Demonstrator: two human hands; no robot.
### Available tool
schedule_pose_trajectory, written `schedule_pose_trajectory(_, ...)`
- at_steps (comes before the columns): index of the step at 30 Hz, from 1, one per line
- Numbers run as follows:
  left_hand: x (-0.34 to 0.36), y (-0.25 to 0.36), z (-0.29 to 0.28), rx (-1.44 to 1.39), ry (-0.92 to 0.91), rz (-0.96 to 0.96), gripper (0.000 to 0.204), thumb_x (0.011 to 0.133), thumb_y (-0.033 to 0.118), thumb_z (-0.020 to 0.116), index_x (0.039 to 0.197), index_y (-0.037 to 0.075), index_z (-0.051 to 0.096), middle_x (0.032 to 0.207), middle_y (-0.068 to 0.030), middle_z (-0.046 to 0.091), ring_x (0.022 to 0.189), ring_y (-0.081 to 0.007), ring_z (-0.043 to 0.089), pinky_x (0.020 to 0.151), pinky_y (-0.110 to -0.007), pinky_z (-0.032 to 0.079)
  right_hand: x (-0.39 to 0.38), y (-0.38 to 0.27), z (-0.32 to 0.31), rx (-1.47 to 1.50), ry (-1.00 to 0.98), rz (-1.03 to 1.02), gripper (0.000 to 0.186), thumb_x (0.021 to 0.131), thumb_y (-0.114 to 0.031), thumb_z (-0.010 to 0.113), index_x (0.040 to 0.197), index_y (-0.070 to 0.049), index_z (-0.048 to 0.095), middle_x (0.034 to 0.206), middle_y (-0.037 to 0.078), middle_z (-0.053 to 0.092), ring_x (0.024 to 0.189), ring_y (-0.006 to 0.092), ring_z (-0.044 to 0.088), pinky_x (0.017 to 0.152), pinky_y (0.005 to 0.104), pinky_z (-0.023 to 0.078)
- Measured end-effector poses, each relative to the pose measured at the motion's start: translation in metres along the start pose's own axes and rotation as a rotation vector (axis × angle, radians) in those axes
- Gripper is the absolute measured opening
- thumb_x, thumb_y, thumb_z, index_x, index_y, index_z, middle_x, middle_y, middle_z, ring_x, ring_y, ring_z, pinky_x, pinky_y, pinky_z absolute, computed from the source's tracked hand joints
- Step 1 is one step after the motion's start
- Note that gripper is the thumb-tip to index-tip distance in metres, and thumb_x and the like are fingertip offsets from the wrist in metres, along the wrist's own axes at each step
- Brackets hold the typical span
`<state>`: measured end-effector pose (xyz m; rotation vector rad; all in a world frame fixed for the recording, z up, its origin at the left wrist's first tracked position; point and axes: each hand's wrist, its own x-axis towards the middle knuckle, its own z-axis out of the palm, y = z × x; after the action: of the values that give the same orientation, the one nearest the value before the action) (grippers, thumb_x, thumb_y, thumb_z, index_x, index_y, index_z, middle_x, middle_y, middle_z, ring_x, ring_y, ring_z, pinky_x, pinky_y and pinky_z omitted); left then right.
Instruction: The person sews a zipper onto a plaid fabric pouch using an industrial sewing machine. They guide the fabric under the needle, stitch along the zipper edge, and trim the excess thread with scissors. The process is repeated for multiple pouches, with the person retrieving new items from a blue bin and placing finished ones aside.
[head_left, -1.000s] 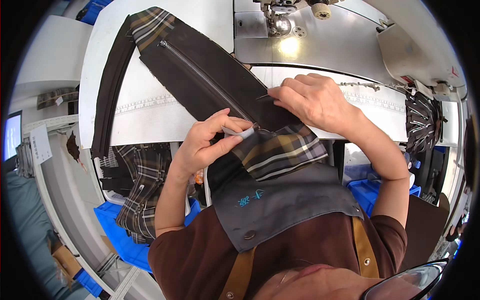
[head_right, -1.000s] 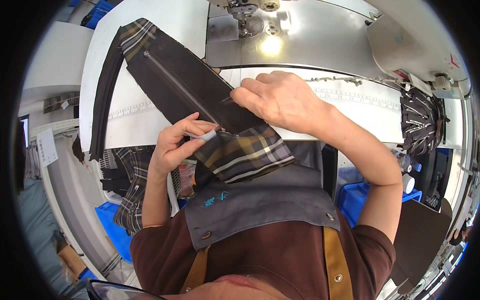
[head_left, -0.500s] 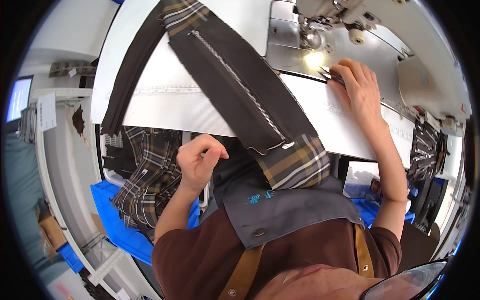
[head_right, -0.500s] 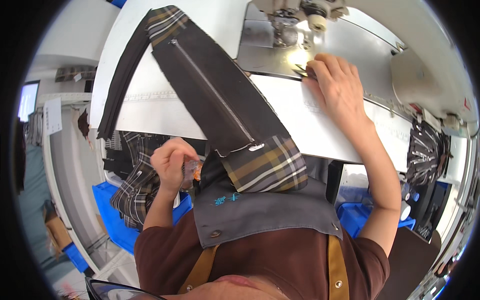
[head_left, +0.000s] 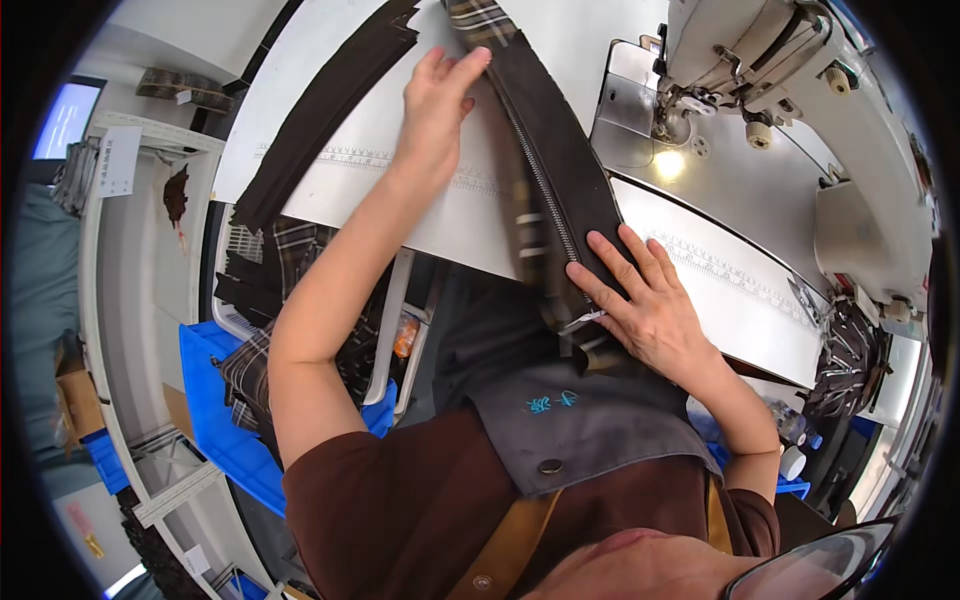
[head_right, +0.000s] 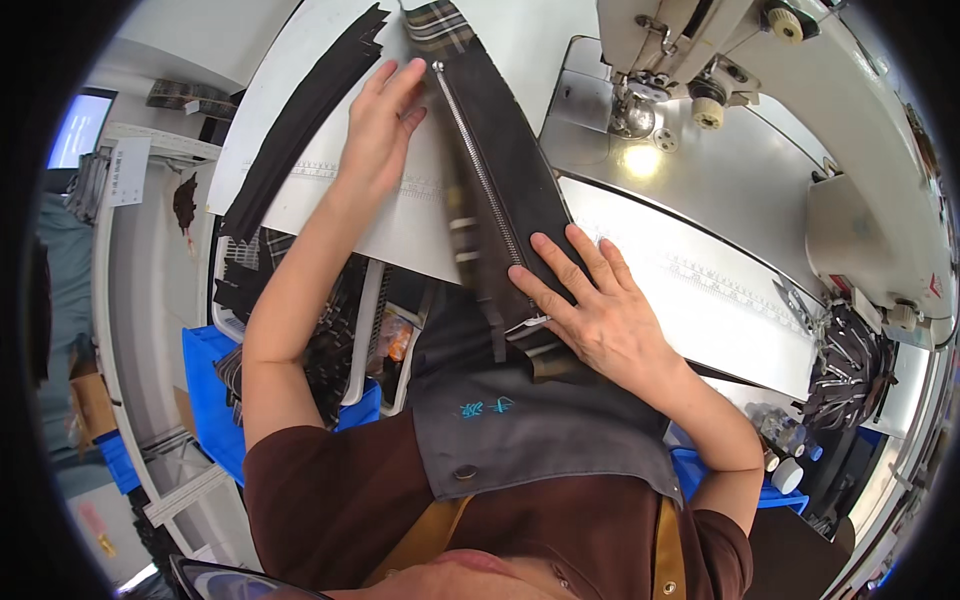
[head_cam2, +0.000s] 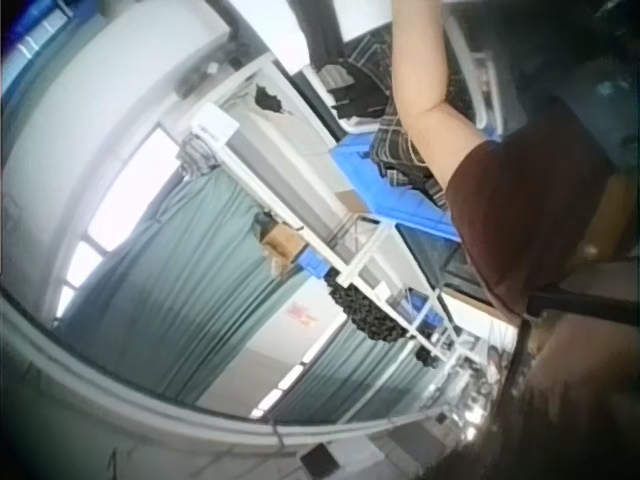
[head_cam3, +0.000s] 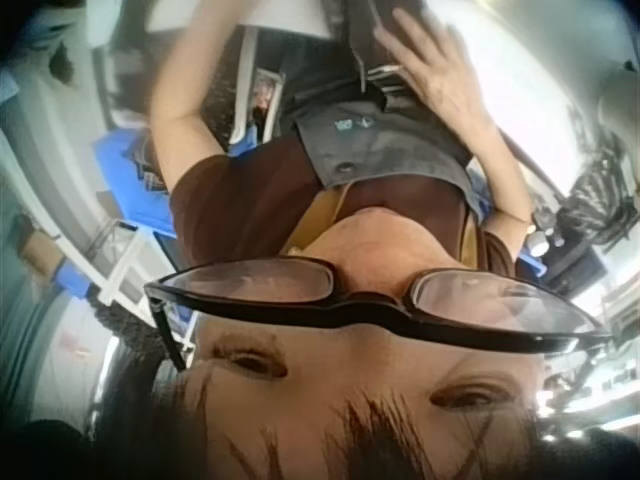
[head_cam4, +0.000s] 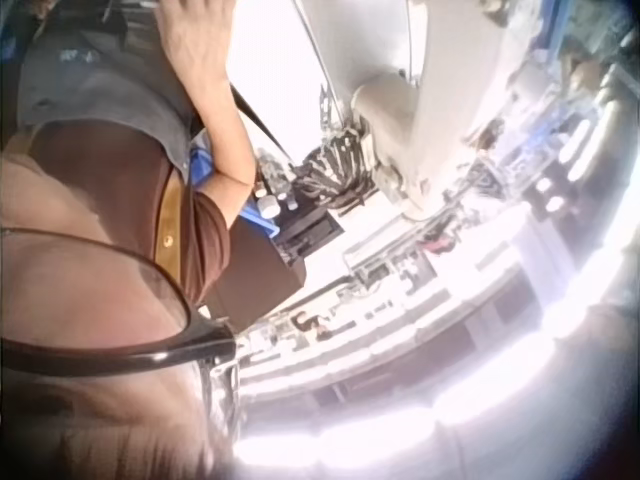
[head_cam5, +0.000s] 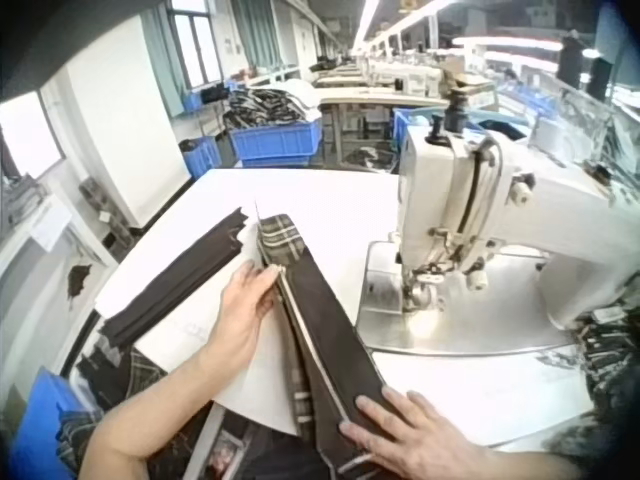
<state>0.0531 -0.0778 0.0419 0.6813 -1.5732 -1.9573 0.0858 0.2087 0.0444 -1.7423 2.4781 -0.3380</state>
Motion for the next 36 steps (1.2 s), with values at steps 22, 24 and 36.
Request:
schedule_pose_trajectory(22,-0.244,0.139,-0.329,0.221,0.729,0.081,0.028,0.082,0.006,0.068,0.108,0.002,0.059,0.105,-0.0087,0.065,0.094,-0.0164,0.062,0.081,-0.028,0.050,-0.120,0.171,-0.002,-0.339,0.483,0.425,0.036,0.096,-0.020,0.046,0.129,-0.007,0.053,0.136,0.017,0.048,0.128,0.0401,0.039,0.107,0.0468,0.029)
schedule_pose_trajectory(24,-0.279,0.146,-0.387,0.256,0.792,0.049,0.039,0.084,0.005,0.065,0.121,-0.001,0.054,0.113,-0.0110,0.063,0.099,-0.0195,0.062,0.086,-0.033,0.049,-0.134,0.195,0.002,-0.235,0.442,0.489,0.035,0.097,-0.018,0.045,0.128,-0.007,0.054,0.134,0.017,0.050,0.127,0.0404,0.040,0.106,0.0454,0.030)
schedule_pose_trajectory(36,-0.091,-0.042,-0.307,1.780,-0.230,-0.215,0.053,0.069,0.032,0.072,0.107,-0.002,0.060,0.107,-0.0214,0.062,0.102,-0.0342,0.059,0.087,-0.041,0.047,-0.116,0.160,-0.005,-0.289,0.468,0.527,0.030,0.096,-0.022,0.050,0.118,-0.007,0.061,0.130,0.013,0.055,0.127,0.0360,0.042,0.102,0.0435,0.037)
